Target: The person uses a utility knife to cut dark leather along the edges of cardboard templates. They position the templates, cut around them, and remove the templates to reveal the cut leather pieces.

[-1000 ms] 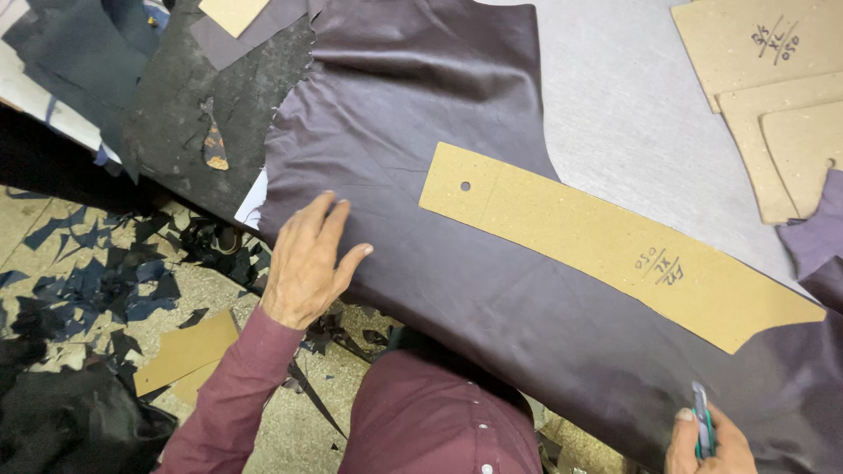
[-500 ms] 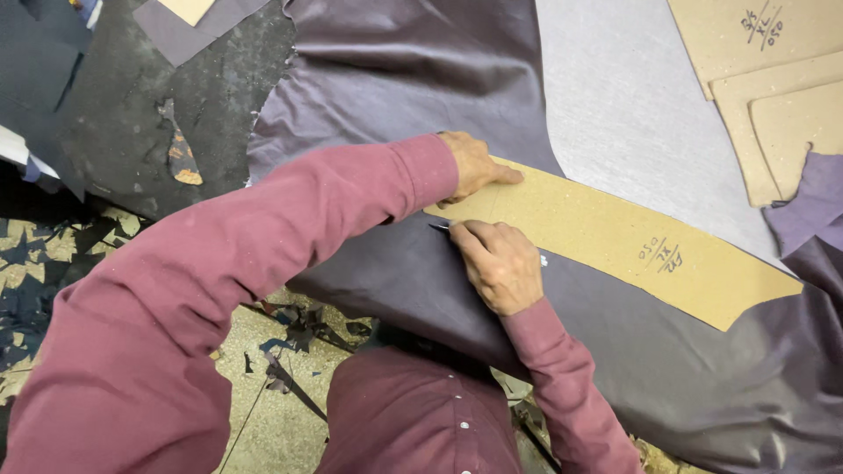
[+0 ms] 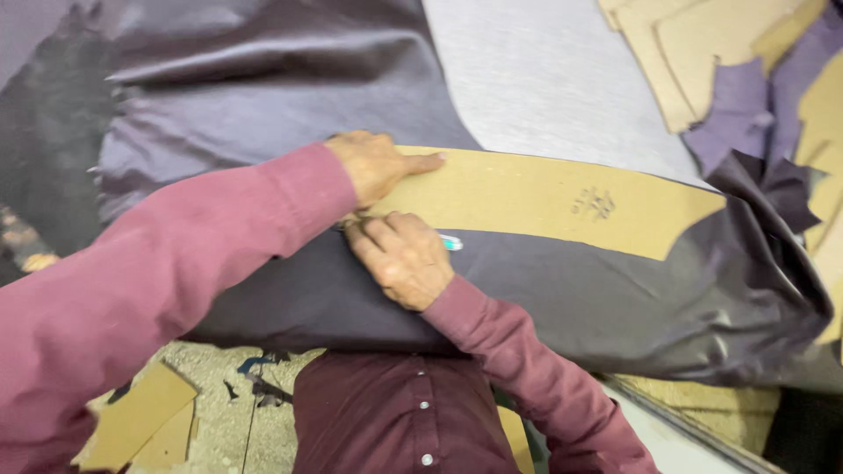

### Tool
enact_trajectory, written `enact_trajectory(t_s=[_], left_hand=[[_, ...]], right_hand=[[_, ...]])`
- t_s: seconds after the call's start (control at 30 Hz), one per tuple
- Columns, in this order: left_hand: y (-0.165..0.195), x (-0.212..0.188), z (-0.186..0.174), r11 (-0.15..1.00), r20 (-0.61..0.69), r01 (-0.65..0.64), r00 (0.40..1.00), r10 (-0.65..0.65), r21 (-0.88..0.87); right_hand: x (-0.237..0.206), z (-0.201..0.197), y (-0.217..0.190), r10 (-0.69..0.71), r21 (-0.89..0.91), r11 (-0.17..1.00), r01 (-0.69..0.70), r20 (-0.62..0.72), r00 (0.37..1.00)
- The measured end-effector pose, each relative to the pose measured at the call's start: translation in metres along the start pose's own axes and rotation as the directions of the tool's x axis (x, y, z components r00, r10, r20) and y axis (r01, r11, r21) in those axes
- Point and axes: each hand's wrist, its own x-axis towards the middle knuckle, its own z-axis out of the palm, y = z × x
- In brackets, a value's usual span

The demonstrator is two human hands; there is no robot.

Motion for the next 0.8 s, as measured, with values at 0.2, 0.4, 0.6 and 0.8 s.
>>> enact_trajectory(t_s=[0.2,0.4,0.6,0.8], left_hand=[[0.018,-0.011,-0.020,0.998,0.100,0.050,0.994,-0.053,0.033],[0.032,-0.005,-0.028,0.986,0.185,0.117,0.973,-0.137,0.115],[0.027,-0.002,-0.008,0.987,0.098,0.115,0.987,-0.126,0.114],[0.058,0.015,-0.011,0.964,-0.064,-0.008,0.998,0.026,0.266]], right_hand=[[-0.010,0.004,0.004,0.000,-0.041,0.999,-0.002,-0.050,0.999],[-0.040,-0.032,0.037,-0.006,-0.065,0.998,0.004,-0.039,0.999],[-0.122,-0.090,0.090,0.116,-0.073,0.992,-0.108,0.119,0.986],[-0.124,-0.097,0.094,0.092,-0.047,0.995,-0.090,0.024,0.996]])
